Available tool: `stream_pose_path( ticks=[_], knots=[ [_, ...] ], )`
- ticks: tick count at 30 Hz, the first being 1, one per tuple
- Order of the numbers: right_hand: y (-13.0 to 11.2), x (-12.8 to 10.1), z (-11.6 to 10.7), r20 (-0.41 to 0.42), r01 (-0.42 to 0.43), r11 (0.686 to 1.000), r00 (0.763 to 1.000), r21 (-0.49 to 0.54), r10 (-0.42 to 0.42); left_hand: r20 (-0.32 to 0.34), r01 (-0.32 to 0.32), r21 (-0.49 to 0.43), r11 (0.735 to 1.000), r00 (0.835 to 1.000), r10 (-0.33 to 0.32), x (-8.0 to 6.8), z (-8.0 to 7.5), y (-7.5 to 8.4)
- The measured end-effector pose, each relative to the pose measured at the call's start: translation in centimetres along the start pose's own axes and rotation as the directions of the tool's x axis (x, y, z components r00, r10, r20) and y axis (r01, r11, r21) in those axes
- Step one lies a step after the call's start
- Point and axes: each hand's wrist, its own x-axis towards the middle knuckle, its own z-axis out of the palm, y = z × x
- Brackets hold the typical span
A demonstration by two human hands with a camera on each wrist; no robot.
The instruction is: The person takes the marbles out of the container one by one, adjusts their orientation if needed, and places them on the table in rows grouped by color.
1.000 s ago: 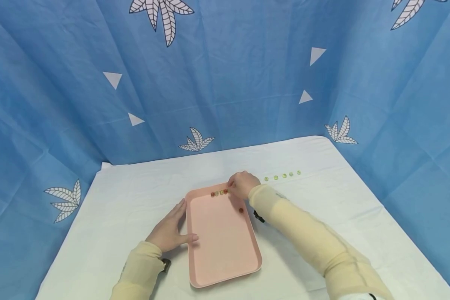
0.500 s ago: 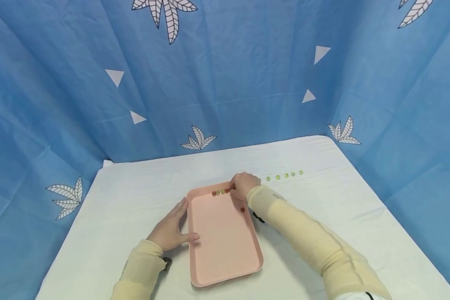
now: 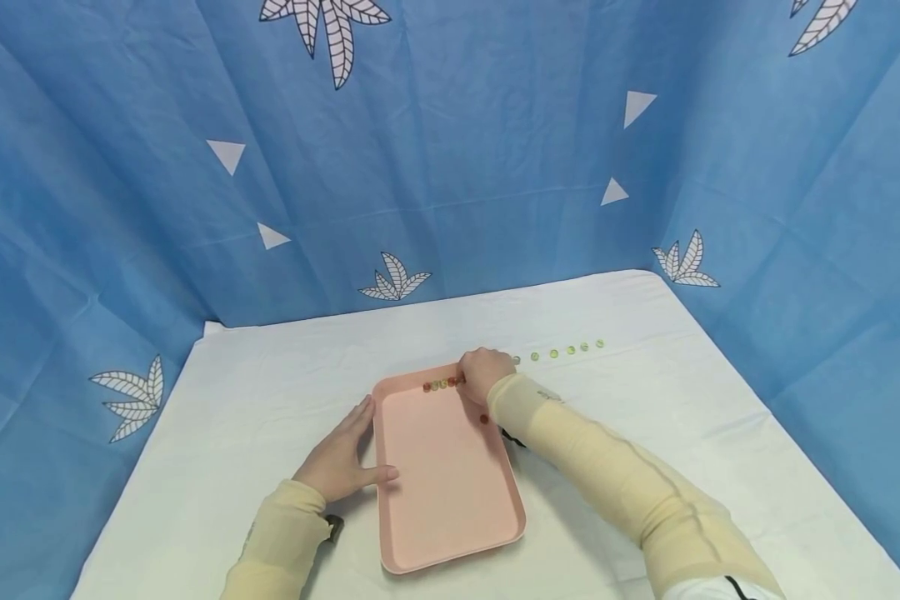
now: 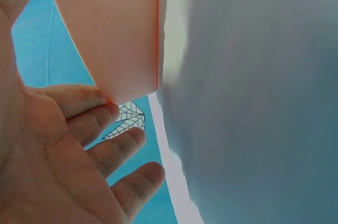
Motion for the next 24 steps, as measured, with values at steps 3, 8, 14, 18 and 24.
stream_pose_path(
  ticks=[3,8,14,18,24],
  knots=[
    [-0.1,-0.1,0.1,-0.005,0.002,1.0,1.0,-0.016,-0.002,0.002,0.001,-0.002,1.0,1.0,-0.001,0.0,0.0,0.0],
    [0.0,-0.1,0.0,0.001,0.009,1.0,1.0,-0.007,-0.009,0.005,0.006,-0.006,1.0,1.0,-0.006,0.0,-0.1,0.1],
    [0.5,-0.3,-0.1,0.048,-0.006,0.991,0.999,0.134,0.0,0.014,0.028,-0.01,1.0,1.0,-0.028,0.0,0.0,0.2],
    [0.8,-0.8,-0.8,0.037,-0.001,0.973,0.999,0.233,-0.007,0.009,0.027,-0.004,1.0,1.0,-0.027,0.0,0.0,0.2],
    [1.8,-1.8,-2.5,-0.019,0.003,0.947,1.0,0.322,0.004,0.004,0.018,0.002,1.0,1.0,-0.018,0.0,0.0,0.2]
  ],
)
